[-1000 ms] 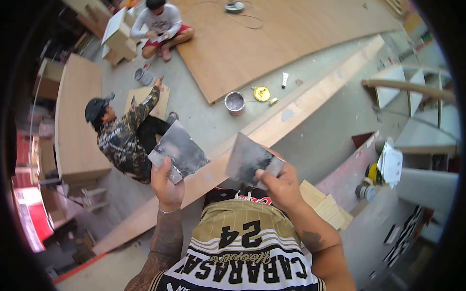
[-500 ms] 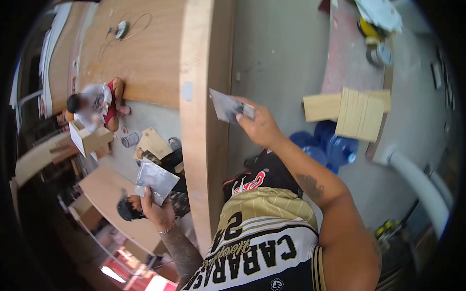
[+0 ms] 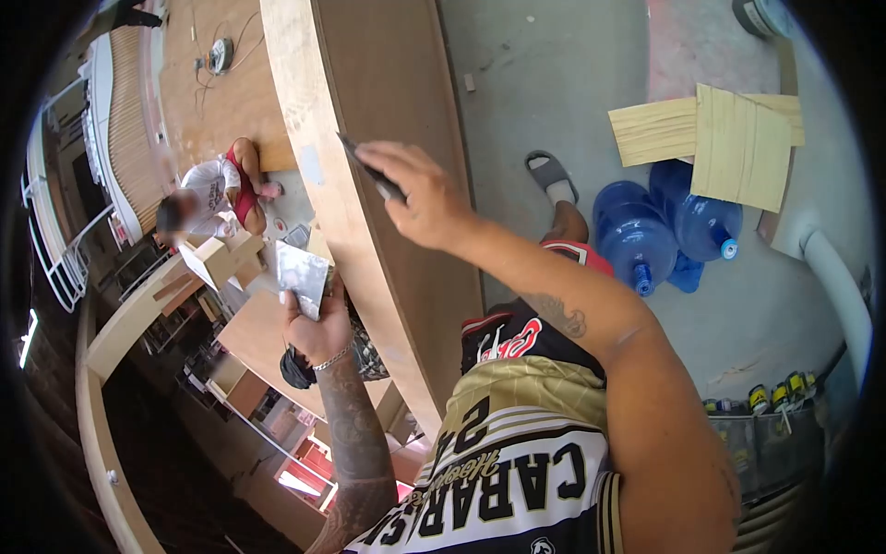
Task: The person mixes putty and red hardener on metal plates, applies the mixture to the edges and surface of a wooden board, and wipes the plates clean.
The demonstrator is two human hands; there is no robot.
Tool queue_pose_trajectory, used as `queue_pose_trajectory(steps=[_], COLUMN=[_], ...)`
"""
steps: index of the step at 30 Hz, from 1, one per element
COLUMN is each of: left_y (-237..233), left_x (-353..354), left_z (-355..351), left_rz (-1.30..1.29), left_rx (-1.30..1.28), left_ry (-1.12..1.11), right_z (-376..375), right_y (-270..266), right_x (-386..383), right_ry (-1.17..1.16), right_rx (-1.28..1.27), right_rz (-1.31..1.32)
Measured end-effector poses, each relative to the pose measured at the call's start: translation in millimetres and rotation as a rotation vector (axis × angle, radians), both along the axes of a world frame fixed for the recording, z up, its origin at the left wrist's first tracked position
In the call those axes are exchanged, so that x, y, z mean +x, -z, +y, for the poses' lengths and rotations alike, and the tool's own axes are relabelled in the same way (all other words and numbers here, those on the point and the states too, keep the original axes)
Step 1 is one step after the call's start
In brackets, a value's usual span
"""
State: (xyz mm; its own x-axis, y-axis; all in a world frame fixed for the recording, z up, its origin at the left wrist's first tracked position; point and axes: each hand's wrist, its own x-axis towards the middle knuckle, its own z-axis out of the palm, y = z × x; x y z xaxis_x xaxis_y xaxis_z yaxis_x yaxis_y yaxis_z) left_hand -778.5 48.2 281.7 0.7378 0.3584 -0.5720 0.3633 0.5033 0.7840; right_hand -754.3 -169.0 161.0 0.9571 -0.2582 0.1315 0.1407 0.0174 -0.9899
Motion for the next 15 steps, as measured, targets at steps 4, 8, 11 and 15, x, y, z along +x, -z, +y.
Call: queue_pose_trajectory(steps=[4,8,11,15], left_y=[13.5,12.4,15.0,27.0], left_x=[-11.7,-10.9,-16.1,-21.4], left_z=[1.7,-3.2,-4.3,11.2], left_rz=[-0.049,-0.086,-0.102,-0.136], left_rx=[-0.056,-0.131,-0.164,-0.217], left_ry=[-0.046,-0.094,-0.12,-0.071], right_z=[14.5,-4.5,-9.9,18.6], right_y=[-8.2,17.6,6.3,-3.0], right_x=[-45.8,-49.4,-7.4,-49.1], right_ry=[-0.115,-0.06,0.072,-0.145], right_rx=[-0.028,-0.127,-0.024,-0.2], right_rz=[-0.011,-0.061,0.045,-0.022])
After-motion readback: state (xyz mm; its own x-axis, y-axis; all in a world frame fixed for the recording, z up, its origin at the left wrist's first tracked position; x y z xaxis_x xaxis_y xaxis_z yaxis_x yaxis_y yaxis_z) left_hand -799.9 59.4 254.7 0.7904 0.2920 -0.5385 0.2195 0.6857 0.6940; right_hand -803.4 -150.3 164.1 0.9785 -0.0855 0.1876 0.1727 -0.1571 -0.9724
